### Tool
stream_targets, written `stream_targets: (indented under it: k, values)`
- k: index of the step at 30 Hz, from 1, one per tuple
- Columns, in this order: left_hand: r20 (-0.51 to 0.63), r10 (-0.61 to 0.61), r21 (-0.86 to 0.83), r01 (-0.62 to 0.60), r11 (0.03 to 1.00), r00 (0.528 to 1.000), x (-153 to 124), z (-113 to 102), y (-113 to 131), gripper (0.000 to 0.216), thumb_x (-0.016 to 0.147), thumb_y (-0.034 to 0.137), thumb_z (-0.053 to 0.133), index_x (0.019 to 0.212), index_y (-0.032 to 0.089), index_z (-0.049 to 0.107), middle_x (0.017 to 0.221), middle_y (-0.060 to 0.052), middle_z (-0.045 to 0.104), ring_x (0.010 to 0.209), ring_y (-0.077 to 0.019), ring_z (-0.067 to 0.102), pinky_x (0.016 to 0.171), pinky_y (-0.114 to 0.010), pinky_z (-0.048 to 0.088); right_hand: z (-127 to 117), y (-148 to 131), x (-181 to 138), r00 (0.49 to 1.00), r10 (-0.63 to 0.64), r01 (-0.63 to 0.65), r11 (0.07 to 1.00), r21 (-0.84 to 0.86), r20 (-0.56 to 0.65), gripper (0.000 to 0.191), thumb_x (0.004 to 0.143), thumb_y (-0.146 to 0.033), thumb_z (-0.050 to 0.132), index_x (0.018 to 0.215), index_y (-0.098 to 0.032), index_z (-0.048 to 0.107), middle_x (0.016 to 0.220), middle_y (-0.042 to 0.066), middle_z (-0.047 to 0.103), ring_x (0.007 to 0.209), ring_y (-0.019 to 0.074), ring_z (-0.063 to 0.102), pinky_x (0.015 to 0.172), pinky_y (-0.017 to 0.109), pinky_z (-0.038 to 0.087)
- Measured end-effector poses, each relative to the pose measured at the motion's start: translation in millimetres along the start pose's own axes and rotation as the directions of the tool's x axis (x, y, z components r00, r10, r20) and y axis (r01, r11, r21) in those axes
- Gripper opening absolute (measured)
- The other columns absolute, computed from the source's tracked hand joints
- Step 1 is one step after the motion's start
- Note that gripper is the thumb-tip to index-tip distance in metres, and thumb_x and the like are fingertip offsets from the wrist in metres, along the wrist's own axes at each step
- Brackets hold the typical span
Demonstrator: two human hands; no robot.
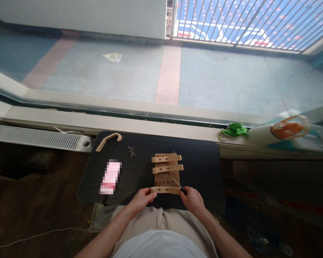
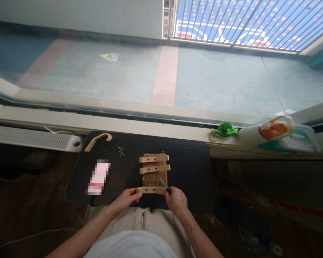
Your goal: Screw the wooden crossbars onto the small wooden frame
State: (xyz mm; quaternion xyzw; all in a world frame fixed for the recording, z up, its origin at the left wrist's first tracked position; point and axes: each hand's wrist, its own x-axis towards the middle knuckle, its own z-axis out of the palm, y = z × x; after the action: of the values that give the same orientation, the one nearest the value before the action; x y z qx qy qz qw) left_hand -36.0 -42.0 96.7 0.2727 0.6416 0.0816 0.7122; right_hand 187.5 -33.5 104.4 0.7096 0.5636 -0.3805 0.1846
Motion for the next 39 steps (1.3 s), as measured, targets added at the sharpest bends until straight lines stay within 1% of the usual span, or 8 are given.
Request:
stream_targets:
  k: [6, 10, 14, 18, 22, 25, 30, 39]
  values:
    - [0.054, -0.005, 0.038, 0.003, 0.999, 0.999, 3.8, -0.5, -3.2, 0.029, 0.065, 0.035, 0.059, 0.081, 0.010, 0.062, 0.064, 0.001, 0.056, 0.059, -0.0091, 0.048, 0.056, -0.022, 0.034, 0.5, 3.6, -4.5, 1.000, 0.002, -0.002, 1.000, 0.007, 0.000, 0.030, 0.080, -0.038, 0.038, 0.072, -0.021, 0.061, 0.078, 0.006, 0.067, 0.076, 0.0174, 0.061, 0.059, 0.023, 0.035]
    - [0.012, 0.029, 0.032, -0.029, 0.999, 1.000, 6.8, -1.7, 0.0, 0.032, 0.066, 0.036, 0.059, 0.086, 0.012, 0.062, 0.066, 0.000, 0.058, 0.061, -0.0099, 0.049, 0.057, -0.022, 0.035, -5.6, -1.4, -0.7, 0.999, 0.006, -0.006, 1.000, 0.017, -0.031, 0.030, 0.081, -0.038, 0.038, 0.073, -0.021, 0.061, 0.078, 0.006, 0.067, 0.075, 0.0172, 0.061, 0.058, 0.023, 0.034]
    - [-0.015, 0.085, 0.018, -0.085, 0.996, 0.996, 10.4, -4.5, 10.1, 0.032, 0.067, 0.037, 0.058, 0.088, 0.012, 0.062, 0.072, -0.001, 0.060, 0.064, -0.0102, 0.050, 0.058, -0.021, 0.036, -14.4, -9.0, 10.2, 0.997, 0.002, 0.000, 1.000, 0.025, -0.078, 0.030, 0.080, -0.038, 0.037, 0.074, -0.021, 0.061, 0.077, 0.006, 0.067, 0.074, 0.0164, 0.061, 0.058, 0.023, 0.034]
    - [-0.037, 0.087, 0.001, -0.087, 0.996, 0.996, 12.0, -6.9, 20.2, 0.032, 0.067, 0.035, 0.057, 0.089, 0.012, 0.062, 0.077, -0.002, 0.062, 0.065, -0.0096, 0.050, 0.059, -0.021, 0.036, -19.3, -13.9, 19.8, 0.995, -0.004, 0.007, 1.000, 0.024, -0.104, 0.030, 0.079, -0.038, 0.038, 0.073, -0.021, 0.061, 0.078, 0.006, 0.067, 0.074, 0.0173, 0.061, 0.059, 0.024, 0.035]
    - [-0.057, 0.092, -0.017, -0.093, 0.996, 0.994, 13.6, -8.3, 24.3, 0.033, 0.067, 0.034, 0.057, 0.090, 0.012, 0.062, 0.080, -0.003, 0.063, 0.065, -0.0098, 0.051, 0.060, -0.021, 0.037, -22.1, -16.8, 22.6, 0.996, 0.003, 0.000, 1.000, 0.026, -0.093, 0.031, 0.079, -0.039, 0.037, 0.075, -0.021, 0.062, 0.079, 0.007, 0.067, 0.076, 0.0181, 0.061, 0.059, 0.024, 0.035]
    - [-0.049, 0.113, -0.030, -0.115, 0.993, 0.992, 16.5, -9.4, 23.5, 0.034, 0.067, 0.036, 0.058, 0.091, 0.012, 0.062, 0.082, -0.004, 0.064, 0.066, -0.0105, 0.051, 0.061, -0.022, 0.038, -24.3, -18.6, 22.2, 0.997, 0.011, -0.009, 1.000, 0.030, -0.083, 0.032, 0.080, -0.040, 0.037, 0.077, -0.020, 0.063, 0.080, 0.007, 0.067, 0.078, 0.0182, 0.061, 0.061, 0.024, 0.036]
    - [-0.047, 0.128, -0.002, -0.128, 0.992, 0.991, 21.7, -10.6, 21.1, 0.040, 0.065, 0.039, 0.060, 0.094, 0.011, 0.063, 0.077, -0.004, 0.064, 0.066, -0.0119, 0.052, 0.061, -0.023, 0.038, -26.9, -19.1, 22.6, 0.997, 0.034, -0.032, 0.999, 0.028, -0.072, 0.033, 0.080, -0.040, 0.037, 0.080, -0.020, 0.063, 0.083, 0.008, 0.067, 0.080, 0.0186, 0.061, 0.063, 0.024, 0.037]
    - [0.002, 0.172, 0.005, -0.172, 0.985, 0.985, 26.6, -12.1, 18.1, 0.040, 0.069, 0.037, 0.058, 0.098, 0.010, 0.062, 0.081, -0.004, 0.065, 0.069, -0.0122, 0.052, 0.064, -0.024, 0.038, -26.7, -21.3, 21.3, 0.996, 0.058, -0.057, 0.998, 0.020, -0.064, 0.033, 0.080, -0.039, 0.037, 0.080, -0.020, 0.064, 0.083, 0.009, 0.066, 0.079, 0.0188, 0.061, 0.063, 0.025, 0.038]
